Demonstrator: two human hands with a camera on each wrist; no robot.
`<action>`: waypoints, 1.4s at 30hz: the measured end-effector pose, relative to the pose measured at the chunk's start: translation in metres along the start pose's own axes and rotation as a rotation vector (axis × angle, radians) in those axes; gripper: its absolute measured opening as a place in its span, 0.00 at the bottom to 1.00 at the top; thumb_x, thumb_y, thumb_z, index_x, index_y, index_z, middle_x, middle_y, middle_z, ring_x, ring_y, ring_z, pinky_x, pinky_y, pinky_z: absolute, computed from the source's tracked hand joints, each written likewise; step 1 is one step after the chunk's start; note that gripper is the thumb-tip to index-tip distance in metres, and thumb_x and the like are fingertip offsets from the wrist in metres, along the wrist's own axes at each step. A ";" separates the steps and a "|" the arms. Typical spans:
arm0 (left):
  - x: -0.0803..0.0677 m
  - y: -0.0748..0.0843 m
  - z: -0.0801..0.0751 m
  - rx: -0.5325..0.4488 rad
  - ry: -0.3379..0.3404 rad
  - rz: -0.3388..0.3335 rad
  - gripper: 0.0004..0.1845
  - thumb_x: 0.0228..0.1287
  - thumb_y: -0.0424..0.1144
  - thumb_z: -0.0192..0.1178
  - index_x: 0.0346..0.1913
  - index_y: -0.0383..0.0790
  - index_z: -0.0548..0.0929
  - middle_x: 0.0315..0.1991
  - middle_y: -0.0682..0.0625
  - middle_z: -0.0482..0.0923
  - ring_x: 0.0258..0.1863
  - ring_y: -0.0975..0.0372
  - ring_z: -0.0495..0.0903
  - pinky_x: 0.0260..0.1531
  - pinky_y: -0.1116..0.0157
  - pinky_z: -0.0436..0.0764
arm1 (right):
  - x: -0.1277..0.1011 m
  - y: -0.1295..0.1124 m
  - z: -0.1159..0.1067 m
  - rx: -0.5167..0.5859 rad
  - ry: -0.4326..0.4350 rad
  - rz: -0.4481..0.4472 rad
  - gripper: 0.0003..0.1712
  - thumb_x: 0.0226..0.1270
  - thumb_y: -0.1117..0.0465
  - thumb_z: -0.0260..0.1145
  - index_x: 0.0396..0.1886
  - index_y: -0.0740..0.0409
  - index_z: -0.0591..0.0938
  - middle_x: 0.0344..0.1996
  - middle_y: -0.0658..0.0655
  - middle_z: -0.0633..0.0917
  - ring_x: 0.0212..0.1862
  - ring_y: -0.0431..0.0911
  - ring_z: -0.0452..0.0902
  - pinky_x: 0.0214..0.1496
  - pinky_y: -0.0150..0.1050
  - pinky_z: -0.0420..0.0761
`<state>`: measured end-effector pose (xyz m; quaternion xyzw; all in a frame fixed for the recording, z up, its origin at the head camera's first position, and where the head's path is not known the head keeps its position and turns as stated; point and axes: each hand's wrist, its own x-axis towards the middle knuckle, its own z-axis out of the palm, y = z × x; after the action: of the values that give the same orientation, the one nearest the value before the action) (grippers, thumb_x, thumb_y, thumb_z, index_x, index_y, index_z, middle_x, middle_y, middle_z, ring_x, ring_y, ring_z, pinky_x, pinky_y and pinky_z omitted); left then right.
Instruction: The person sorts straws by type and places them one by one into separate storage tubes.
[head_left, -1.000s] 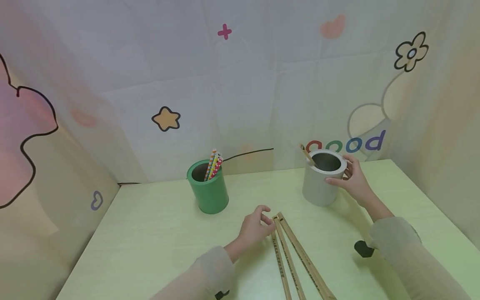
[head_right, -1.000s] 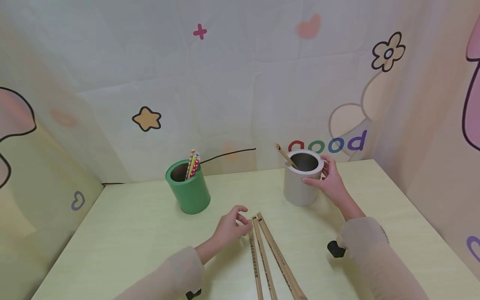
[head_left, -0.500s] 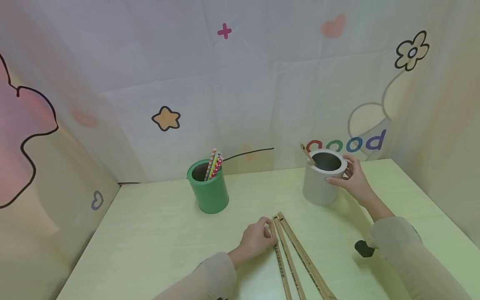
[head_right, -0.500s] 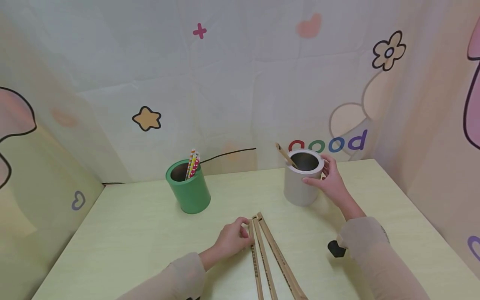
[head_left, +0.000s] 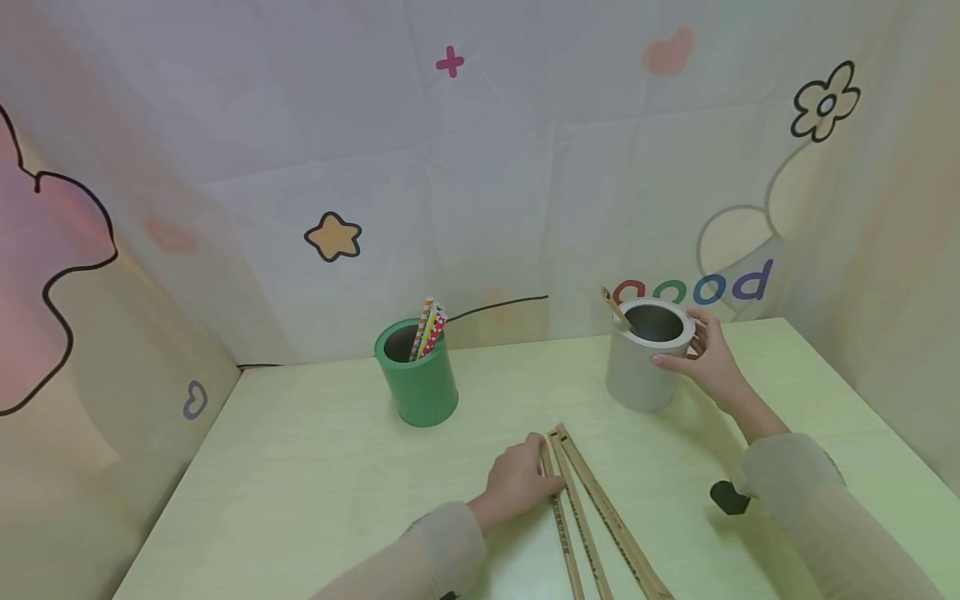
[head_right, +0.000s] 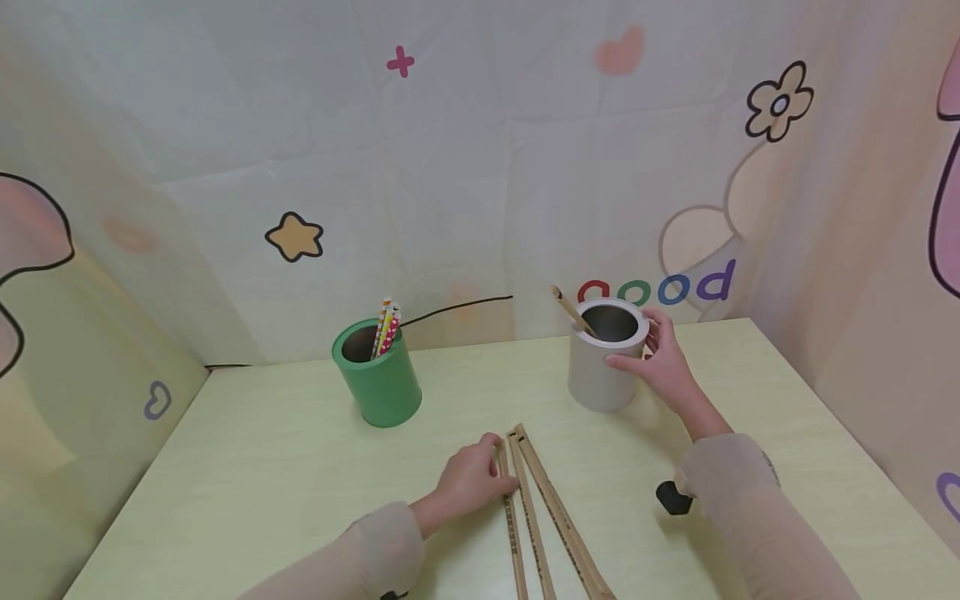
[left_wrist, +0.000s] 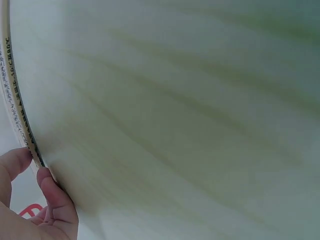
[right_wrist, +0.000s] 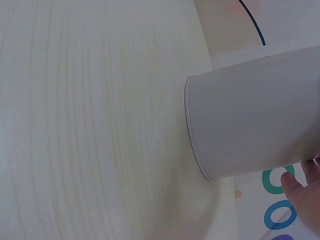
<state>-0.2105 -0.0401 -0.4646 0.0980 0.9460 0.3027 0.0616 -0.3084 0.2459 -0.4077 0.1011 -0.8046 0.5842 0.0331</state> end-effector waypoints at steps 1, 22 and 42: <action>0.000 0.001 0.000 0.009 0.001 -0.001 0.24 0.47 0.45 0.64 0.46 0.39 0.70 0.16 0.57 0.67 0.14 0.66 0.64 0.13 0.71 0.63 | 0.000 0.000 0.000 0.008 0.001 -0.003 0.51 0.52 0.63 0.66 0.64 0.58 0.41 0.66 0.69 0.50 0.67 0.62 0.45 0.65 0.50 0.59; -0.001 -0.003 -0.004 -0.063 0.041 -0.005 0.23 0.44 0.30 0.60 0.49 0.33 0.72 0.13 0.56 0.71 0.12 0.67 0.67 0.13 0.73 0.67 | -0.001 -0.001 0.001 -0.004 -0.003 -0.004 0.50 0.54 0.63 0.65 0.64 0.57 0.40 0.66 0.68 0.49 0.67 0.62 0.45 0.62 0.59 0.55; 0.006 -0.008 -0.021 -0.219 0.073 -0.006 0.06 0.49 0.35 0.58 0.32 0.37 0.80 0.22 0.54 0.76 0.19 0.69 0.69 0.19 0.74 0.70 | -0.001 -0.003 0.001 0.021 0.002 0.002 0.50 0.54 0.67 0.64 0.65 0.59 0.39 0.67 0.69 0.47 0.67 0.63 0.42 0.63 0.61 0.53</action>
<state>-0.2209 -0.0563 -0.4527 0.0770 0.9092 0.4074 0.0385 -0.3069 0.2441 -0.4053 0.0998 -0.7984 0.5929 0.0322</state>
